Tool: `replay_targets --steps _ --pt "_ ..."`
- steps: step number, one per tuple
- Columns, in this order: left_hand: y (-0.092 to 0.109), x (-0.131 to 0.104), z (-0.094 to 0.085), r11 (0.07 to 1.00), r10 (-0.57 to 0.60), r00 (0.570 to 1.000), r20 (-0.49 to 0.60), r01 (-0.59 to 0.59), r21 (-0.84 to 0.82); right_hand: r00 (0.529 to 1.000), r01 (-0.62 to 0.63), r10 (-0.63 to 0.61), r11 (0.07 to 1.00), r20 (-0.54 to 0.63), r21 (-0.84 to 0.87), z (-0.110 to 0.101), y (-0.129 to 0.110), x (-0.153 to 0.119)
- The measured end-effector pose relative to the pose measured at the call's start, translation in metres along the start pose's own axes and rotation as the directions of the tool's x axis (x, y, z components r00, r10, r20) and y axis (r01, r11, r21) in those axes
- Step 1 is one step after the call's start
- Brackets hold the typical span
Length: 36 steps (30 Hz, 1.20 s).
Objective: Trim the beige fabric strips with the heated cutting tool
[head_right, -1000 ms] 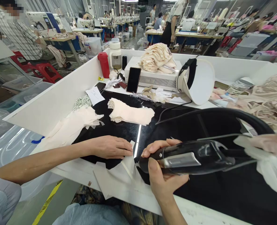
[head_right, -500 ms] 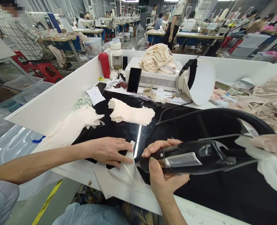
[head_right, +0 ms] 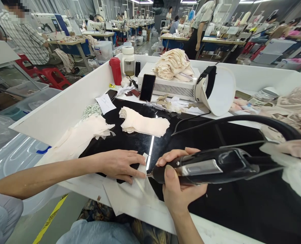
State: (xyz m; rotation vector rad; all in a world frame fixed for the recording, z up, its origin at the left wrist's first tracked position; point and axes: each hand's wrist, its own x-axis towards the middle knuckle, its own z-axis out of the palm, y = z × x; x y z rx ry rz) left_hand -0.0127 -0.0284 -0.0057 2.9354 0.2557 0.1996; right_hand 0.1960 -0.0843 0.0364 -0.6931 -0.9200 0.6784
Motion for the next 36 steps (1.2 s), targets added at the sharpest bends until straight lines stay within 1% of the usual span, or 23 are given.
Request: replay_targets --steps 9,14,18,20,24,27,30,36 --pt "0.001 0.0 0.0 1.0 0.027 0.997 -0.072 -0.026 0.015 1.0 -0.018 0.019 0.999 0.01 -0.026 0.002 0.004 0.001" --pt "0.001 0.001 0.0 1.0 0.024 0.998 -0.053 -0.024 0.003 1.0 0.0 0.0 1.0 -0.026 -0.011 0.006 0.01 0.005" --pt "0.001 0.001 0.001 1.0 0.001 1.0 -0.025 -0.001 -0.005 1.0 -0.002 0.002 1.0 -0.002 -0.021 0.007 0.011 0.005" --pt "0.0 0.001 0.002 1.0 0.001 0.999 -0.047 -0.001 -0.005 1.0 -0.011 0.011 1.0 0.003 -0.02 0.007 0.011 0.006" --pt "-0.001 0.0 0.003 1.0 0.009 0.995 -0.1 -0.009 0.004 1.0 0.002 -0.002 1.0 -0.031 0.001 0.007 0.013 0.01" --pt "0.0 -0.001 0.003 1.0 0.006 0.997 -0.072 -0.006 0.004 0.999 0.018 -0.017 1.0 -0.049 0.008 0.009 0.015 0.014" --pt "0.0 -0.001 0.002 1.0 -0.007 0.999 -0.041 0.007 0.005 0.999 0.023 -0.022 1.0 -0.036 0.01 0.01 0.016 0.015" --pt "-0.001 0.0 0.003 1.0 0.02 0.996 -0.087 -0.02 -0.002 1.0 0.028 -0.028 1.0 -0.011 0.0 0.009 0.02 0.011"
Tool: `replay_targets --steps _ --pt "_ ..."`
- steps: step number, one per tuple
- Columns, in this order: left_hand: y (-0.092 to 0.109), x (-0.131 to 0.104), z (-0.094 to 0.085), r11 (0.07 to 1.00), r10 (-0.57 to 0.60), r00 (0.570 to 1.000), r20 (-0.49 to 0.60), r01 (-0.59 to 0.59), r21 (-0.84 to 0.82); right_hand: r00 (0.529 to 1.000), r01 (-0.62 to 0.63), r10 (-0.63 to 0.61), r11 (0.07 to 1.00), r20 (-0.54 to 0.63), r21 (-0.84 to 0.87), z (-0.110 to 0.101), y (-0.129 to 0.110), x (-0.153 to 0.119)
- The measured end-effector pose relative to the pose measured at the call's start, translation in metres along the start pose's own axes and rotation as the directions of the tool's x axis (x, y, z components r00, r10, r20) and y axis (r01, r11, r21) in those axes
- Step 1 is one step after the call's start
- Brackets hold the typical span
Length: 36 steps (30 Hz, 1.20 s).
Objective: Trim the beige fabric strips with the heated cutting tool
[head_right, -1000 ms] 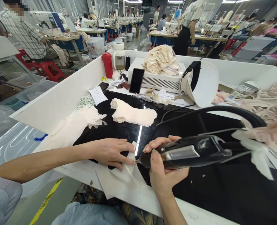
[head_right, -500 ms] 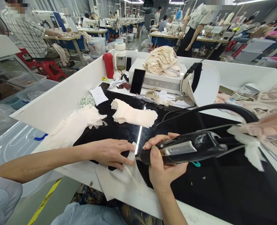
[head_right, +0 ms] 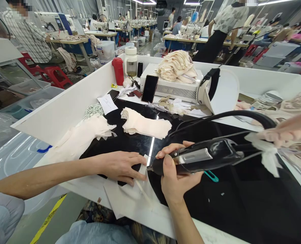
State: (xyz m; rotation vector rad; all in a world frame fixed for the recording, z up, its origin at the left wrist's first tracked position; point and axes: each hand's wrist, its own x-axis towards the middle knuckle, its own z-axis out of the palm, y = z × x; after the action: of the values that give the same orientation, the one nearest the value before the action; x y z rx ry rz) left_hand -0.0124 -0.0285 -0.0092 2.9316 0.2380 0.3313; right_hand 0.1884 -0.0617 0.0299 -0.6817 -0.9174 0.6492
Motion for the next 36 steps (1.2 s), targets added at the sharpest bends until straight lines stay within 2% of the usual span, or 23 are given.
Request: replay_targets --steps 5,11,16,22,25,29,34,36 --pt "0.0 -0.001 0.002 1.0 0.002 1.0 -0.017 -0.002 0.007 0.999 -0.031 0.031 0.999 0.008 -0.008 -0.001 0.001 0.001" --pt "-0.001 -0.003 0.001 1.0 -0.016 1.0 -0.014 0.016 -0.005 1.0 -0.006 0.006 0.999 0.001 0.037 0.0 0.003 0.004" --pt "-0.002 -0.006 0.0 0.998 -0.048 0.997 0.053 0.05 -0.04 0.999 -0.012 0.012 1.0 0.035 0.017 -0.004 0.005 0.003" --pt "0.0 -0.008 -0.004 0.973 -0.176 0.984 0.016 0.176 -0.147 0.997 -0.018 0.021 0.999 0.068 -0.046 -0.02 -0.004 0.005" --pt "0.003 -0.004 -0.003 0.962 -0.244 0.969 -0.035 0.237 -0.133 0.999 -0.009 0.014 0.995 0.052 -0.095 -0.031 -0.01 0.008" --pt "0.013 0.01 0.005 0.965 -0.25 0.961 -0.116 0.237 -0.116 1.0 0.003 -0.002 0.985 0.007 -0.172 -0.043 -0.018 0.011" --pt "0.031 0.028 0.023 0.977 -0.213 0.976 -0.051 0.214 0.022 0.999 -0.041 0.043 0.96 0.004 -0.276 -0.058 -0.021 0.014" --pt "0.033 0.031 0.033 0.975 -0.197 0.98 -0.025 0.199 0.094 0.998 -0.064 0.054 0.929 -0.036 -0.365 -0.07 -0.02 0.016"
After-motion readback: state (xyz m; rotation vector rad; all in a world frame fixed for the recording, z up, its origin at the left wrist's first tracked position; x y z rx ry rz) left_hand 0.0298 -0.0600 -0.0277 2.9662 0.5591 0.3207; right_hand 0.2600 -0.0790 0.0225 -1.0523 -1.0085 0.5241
